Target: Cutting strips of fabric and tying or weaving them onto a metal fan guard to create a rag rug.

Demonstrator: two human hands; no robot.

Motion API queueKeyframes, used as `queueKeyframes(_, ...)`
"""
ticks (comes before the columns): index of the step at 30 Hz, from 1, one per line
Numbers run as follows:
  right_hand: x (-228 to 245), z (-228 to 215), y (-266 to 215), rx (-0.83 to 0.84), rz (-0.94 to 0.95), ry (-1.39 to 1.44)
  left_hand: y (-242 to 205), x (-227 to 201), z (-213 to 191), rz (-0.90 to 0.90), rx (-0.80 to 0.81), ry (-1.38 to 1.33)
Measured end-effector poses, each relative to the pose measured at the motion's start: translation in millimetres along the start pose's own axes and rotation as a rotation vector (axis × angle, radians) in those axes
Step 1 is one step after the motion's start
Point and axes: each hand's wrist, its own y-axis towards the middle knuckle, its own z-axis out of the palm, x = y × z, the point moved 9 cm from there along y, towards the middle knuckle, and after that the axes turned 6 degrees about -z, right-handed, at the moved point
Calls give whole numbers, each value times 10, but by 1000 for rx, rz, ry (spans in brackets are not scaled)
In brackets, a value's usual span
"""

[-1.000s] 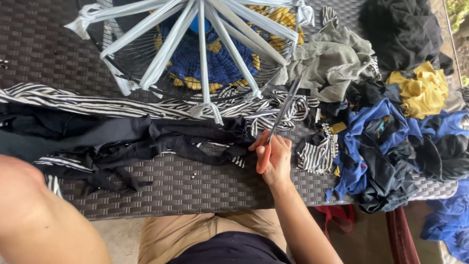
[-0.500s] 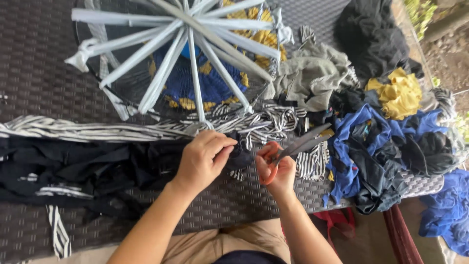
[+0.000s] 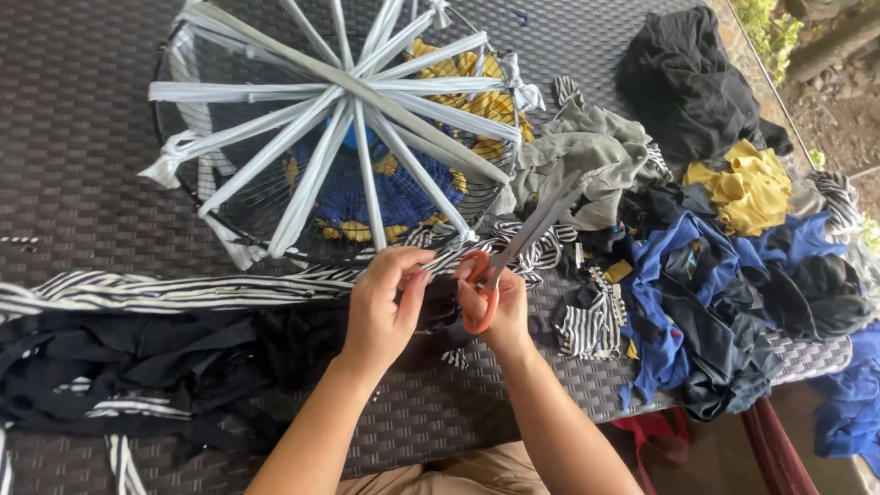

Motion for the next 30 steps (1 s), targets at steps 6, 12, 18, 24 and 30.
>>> queueKeyframes(6,323,141,10,49,-168,49,-75,-120,-73,97,6,-13)
queueKeyframes(12,234,97,-21,57,-130,127,-106,-161,17,172,94,95)
queueKeyframes(18,282,153,-41,75,-153,101,-112,5,30,64,51,65)
queueKeyframes(24,258,177,-29,54,-155,-26,-131,198,-18,-71,-4,-21)
queueKeyframes(30,342,171,-62,51,-236,50,-147,214,0,-100,-69,-20)
